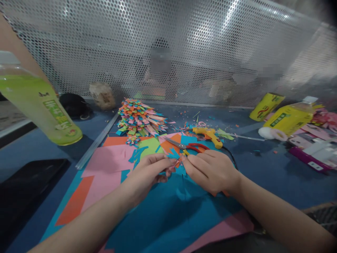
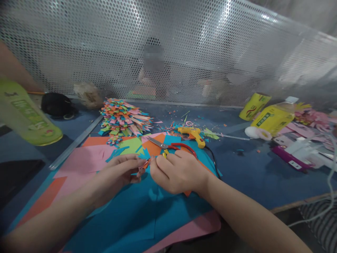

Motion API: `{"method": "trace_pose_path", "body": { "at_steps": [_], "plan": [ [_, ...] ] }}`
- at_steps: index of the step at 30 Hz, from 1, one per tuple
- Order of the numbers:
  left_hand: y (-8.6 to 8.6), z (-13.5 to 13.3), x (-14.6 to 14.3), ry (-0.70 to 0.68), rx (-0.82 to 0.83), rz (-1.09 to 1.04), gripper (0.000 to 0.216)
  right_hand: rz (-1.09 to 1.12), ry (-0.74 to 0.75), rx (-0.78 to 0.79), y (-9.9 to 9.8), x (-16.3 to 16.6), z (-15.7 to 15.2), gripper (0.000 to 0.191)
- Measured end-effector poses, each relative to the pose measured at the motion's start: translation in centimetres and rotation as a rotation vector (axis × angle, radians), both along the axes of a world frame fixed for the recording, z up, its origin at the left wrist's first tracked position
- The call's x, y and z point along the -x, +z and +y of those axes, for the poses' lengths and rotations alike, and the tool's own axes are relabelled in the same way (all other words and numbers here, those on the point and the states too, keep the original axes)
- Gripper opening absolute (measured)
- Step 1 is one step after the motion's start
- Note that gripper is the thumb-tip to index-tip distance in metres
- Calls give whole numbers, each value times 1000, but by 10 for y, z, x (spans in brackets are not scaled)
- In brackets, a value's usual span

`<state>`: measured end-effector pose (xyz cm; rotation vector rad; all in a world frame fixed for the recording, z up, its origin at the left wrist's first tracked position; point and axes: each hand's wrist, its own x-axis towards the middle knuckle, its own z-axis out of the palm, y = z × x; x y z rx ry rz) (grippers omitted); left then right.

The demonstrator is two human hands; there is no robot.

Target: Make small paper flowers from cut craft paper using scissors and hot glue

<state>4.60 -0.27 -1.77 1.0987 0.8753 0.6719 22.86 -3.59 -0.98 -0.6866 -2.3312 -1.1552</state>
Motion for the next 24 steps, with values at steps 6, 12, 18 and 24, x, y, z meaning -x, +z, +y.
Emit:
{"method": "trace_pose_path", "body": {
  "at_steps": [6,12,18,24],
  "plan": [
    [1,0,-2,14,-1,20,22,4,-5,-14,-1,1,0,19],
    [2,0,-3,23,-6,40,20,-12,-5,-9,-1,1,0,19],
    [0,1,-3,19,17,-1,21,13,1,70,-4,1,2,21],
    [3,8,0,-34,136,-55,44,686,-17,699,-12,3,6,15]
  ]
}}
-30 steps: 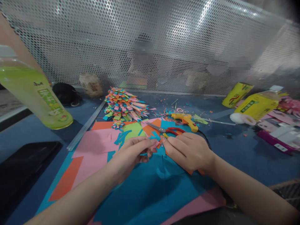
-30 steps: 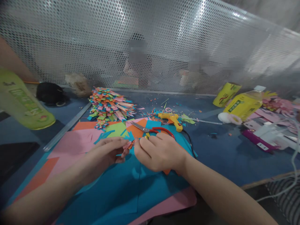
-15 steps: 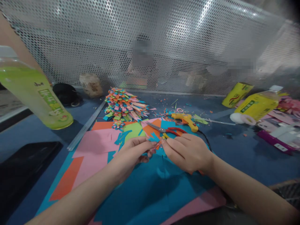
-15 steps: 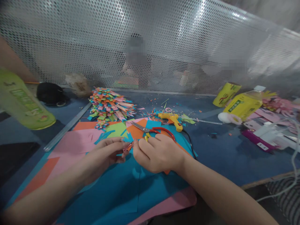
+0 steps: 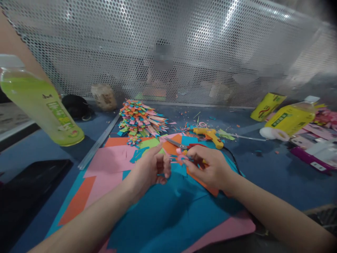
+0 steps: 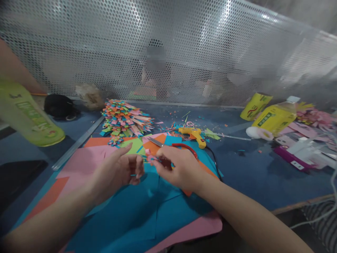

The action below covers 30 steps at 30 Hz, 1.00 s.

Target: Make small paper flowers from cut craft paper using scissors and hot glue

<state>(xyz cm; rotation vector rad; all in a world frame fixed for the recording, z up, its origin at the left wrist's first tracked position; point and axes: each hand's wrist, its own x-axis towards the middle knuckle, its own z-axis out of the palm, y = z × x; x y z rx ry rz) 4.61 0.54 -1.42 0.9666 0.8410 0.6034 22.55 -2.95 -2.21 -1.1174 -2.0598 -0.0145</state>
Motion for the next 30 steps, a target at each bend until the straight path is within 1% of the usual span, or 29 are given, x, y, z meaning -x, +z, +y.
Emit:
{"method": "trace_pose_path", "body": {
  "at_steps": [1,2,4,5,6,8,12,17,22,30],
  "plan": [
    [0,1,1,34,-58,34,43,136,13,137,-1,0,1,15],
    [0,1,2,86,-156,79,42,257,38,267,-1,0,2,16],
    [0,1,3,193,-418,173,33,430,112,498,-1,0,4,20],
    [0,0,3,228,-540,207,26,477,150,590,-1,0,5,22],
    [1,-1,3,241,-625,229,19,502,188,658,-1,0,6,23],
    [2,-3,3,215,-682,251,16,509,242,735,-1,0,6,22],
    [2,-3,2,150,-693,313,19,441,256,706,1,1,4,17],
    [-3,-1,3,159,-746,372,20,399,259,702,3,2,3,18],
    [-1,-2,4,183,-762,383,21,396,242,723,1,1,4,20],
    [2,-2,3,202,-643,353,19,405,261,719,1,0,3,18]
  ]
}}
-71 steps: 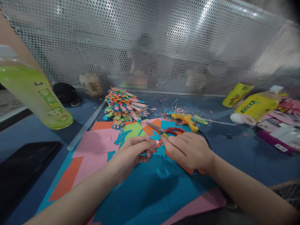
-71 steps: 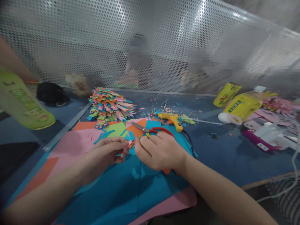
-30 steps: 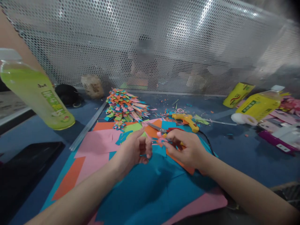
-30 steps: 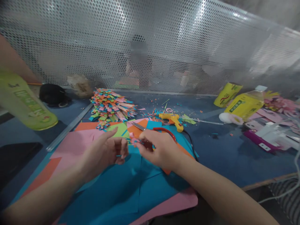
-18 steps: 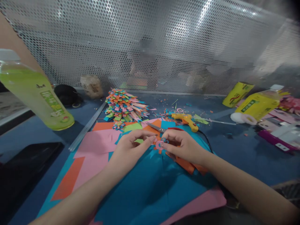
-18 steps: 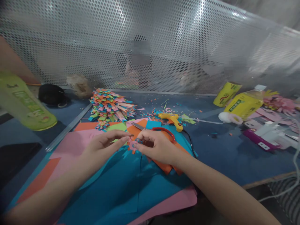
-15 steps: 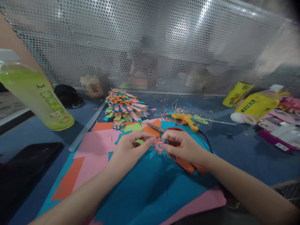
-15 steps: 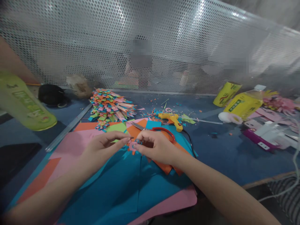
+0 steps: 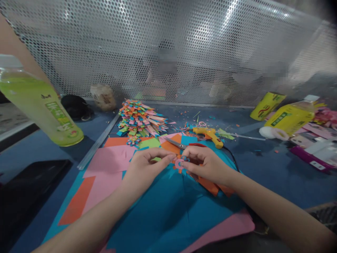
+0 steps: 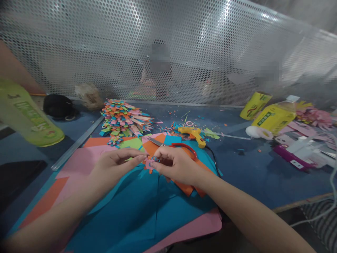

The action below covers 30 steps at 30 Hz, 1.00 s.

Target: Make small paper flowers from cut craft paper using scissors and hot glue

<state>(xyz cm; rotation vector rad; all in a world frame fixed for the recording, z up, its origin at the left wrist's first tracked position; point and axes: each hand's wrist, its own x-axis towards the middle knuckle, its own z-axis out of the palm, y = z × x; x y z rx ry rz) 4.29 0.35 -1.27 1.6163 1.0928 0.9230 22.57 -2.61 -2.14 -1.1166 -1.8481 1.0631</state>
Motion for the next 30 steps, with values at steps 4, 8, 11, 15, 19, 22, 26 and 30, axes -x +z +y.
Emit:
{"method": "trace_pose_path", "body": {
  "at_steps": [4,8,11,15,19,22,26,30],
  "plan": [
    [0,-1,-1,5,58,-34,19,5,-10,-12,-1,0,0,18],
    [1,-1,-1,15,35,-9,20,24,-8,1,-1,0,1,18],
    [1,0,0,-5,14,14,18,30,1,12,-1,0,1,18],
    [1,0,-1,1,50,-24,18,28,-4,19,1,2,0,17],
    [3,-1,-3,67,117,-163,29,58,-32,40,0,2,2,20],
    [5,-2,-4,77,150,-230,36,109,-23,111,-2,0,3,23],
    [6,-2,-4,33,148,-274,34,171,1,200,-2,0,5,24],
    [6,-3,-4,12,86,-259,20,172,-9,214,0,0,5,24]
  ]
}}
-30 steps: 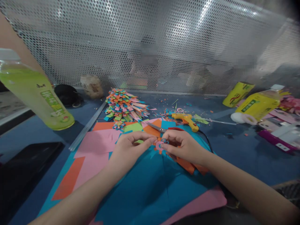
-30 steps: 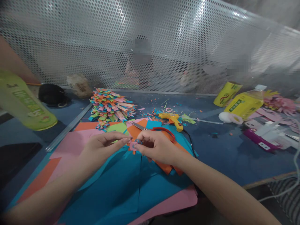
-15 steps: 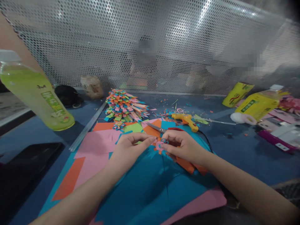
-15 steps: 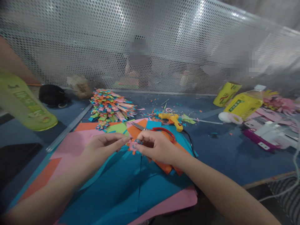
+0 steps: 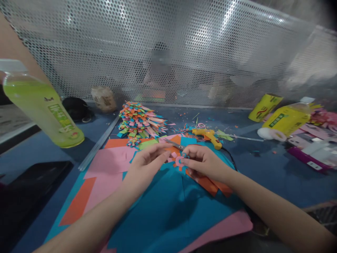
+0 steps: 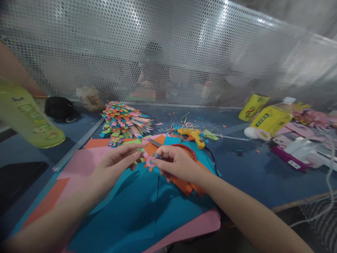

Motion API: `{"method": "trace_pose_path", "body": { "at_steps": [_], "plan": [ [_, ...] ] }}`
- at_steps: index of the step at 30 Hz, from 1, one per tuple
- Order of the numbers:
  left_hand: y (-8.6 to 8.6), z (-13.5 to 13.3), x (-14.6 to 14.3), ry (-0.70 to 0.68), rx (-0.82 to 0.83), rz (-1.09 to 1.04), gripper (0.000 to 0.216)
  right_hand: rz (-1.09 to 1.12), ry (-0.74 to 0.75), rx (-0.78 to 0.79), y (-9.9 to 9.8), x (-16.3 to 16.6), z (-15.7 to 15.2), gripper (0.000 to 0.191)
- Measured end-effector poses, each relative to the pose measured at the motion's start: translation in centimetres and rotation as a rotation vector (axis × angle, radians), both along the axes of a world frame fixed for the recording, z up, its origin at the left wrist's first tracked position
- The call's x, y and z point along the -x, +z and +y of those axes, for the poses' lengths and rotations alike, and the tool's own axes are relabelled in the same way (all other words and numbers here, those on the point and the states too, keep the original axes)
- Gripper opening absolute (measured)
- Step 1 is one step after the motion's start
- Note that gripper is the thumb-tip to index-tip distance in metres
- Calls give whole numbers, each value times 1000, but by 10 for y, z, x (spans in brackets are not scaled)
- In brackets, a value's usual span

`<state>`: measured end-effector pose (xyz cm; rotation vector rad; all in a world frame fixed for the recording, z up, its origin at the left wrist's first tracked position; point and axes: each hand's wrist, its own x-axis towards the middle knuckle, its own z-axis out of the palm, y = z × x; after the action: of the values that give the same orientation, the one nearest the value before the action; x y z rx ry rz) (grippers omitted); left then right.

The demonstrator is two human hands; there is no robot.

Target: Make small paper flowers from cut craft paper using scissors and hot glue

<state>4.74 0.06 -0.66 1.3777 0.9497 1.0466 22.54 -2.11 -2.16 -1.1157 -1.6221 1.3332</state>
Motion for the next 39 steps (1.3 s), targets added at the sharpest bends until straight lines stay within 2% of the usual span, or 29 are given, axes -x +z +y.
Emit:
{"method": "trace_pose_path", "body": {
  "at_steps": [3,8,20,23,25,26,28,30,32,35,39],
  "plan": [
    [-1,0,0,-3,-38,48,11,-3,5,-8,0,0,0,22],
    [-3,1,1,7,-50,101,11,-18,-3,-28,-3,-1,1,21],
    [-6,0,2,4,-116,140,17,-20,2,-14,-2,0,1,25],
    [-6,0,2,-29,-117,132,26,-67,-4,-48,-5,0,2,25],
    [-6,0,3,-27,-137,135,33,-193,-68,-205,-8,-1,3,21],
    [-6,0,3,-6,-156,145,34,-308,-112,-351,-9,-3,3,18],
    [-7,1,4,69,-182,185,31,-578,-190,-762,-8,-6,3,15],
    [-8,2,5,143,-144,205,29,-808,-200,-1200,-3,-8,1,21],
    [-9,3,5,132,-42,153,32,-939,-158,-1509,3,-8,-4,23],
    [-10,2,4,-53,124,-5,33,-1030,-103,-1709,11,-7,-11,18],
    [-11,-1,3,-203,154,-116,34,-1112,-84,-1756,13,-5,-15,17]
  ]
}}
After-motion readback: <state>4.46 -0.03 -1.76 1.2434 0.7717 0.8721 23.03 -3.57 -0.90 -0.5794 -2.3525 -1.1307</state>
